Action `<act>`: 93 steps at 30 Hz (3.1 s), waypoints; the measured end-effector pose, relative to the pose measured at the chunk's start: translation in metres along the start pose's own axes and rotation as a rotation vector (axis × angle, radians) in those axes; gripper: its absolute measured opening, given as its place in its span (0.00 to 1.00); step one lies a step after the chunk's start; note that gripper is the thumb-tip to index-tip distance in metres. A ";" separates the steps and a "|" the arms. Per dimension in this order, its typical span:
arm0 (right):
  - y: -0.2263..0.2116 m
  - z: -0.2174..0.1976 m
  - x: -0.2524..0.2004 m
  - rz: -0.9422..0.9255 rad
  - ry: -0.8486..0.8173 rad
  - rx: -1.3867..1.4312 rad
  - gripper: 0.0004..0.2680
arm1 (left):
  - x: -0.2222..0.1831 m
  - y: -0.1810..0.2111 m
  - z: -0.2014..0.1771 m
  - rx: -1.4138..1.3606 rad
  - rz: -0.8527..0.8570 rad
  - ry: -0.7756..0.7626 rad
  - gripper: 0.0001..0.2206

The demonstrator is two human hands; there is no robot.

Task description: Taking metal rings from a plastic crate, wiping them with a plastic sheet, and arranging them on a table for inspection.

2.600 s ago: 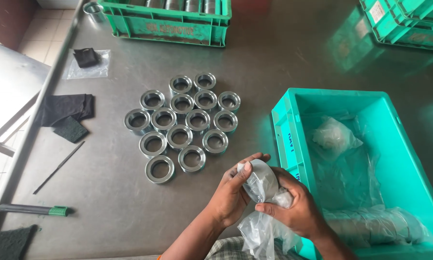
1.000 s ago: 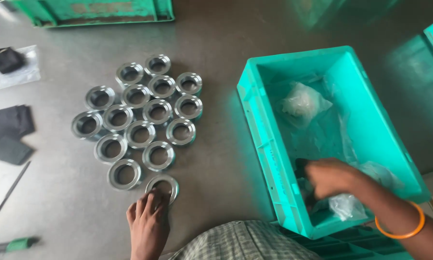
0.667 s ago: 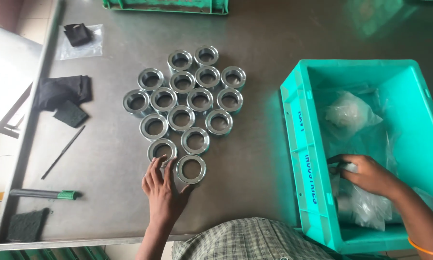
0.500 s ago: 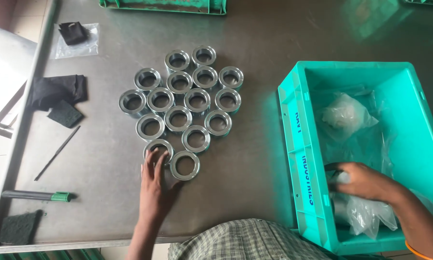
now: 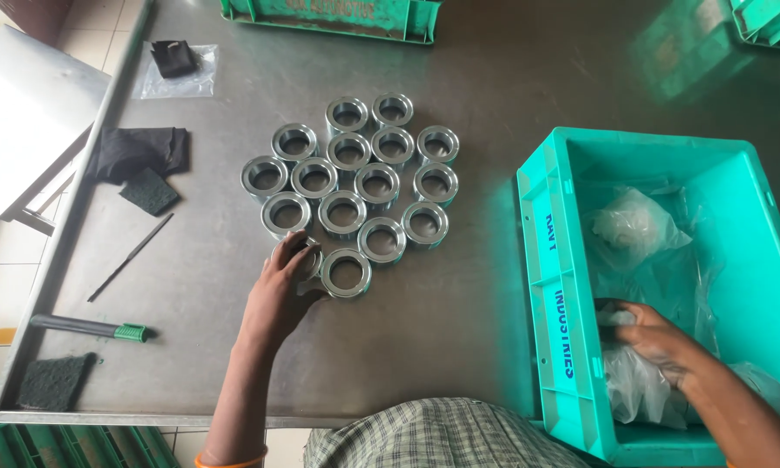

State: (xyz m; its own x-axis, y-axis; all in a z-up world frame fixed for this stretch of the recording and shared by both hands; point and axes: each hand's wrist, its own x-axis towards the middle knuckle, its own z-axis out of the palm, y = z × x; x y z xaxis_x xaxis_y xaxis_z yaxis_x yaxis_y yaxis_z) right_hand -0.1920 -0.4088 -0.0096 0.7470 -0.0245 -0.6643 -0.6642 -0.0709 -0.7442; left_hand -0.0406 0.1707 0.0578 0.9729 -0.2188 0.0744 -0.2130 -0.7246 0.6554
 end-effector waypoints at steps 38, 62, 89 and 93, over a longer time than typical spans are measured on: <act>-0.109 0.067 -0.119 0.143 0.385 -1.114 0.19 | -0.012 0.097 0.123 -1.944 -0.472 -0.709 0.35; -0.072 0.111 -0.079 0.093 0.184 -1.471 0.06 | 0.040 0.104 0.170 -1.435 -0.687 -0.566 0.20; -0.041 0.062 -0.091 -0.184 0.162 -0.336 0.24 | 0.086 0.074 0.166 0.218 0.453 0.216 0.10; -0.061 0.074 -0.108 -0.066 0.303 -0.405 0.24 | 0.093 0.100 0.137 0.245 0.314 -0.046 0.08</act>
State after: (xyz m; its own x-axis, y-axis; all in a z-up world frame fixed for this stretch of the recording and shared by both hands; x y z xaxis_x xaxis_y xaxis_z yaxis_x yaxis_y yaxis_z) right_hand -0.2344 -0.3285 0.1028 0.8019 -0.2907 -0.5220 -0.5954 -0.4619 -0.6574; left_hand 0.0160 -0.0115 0.0269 0.8532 -0.4795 0.2051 -0.5199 -0.7509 0.4072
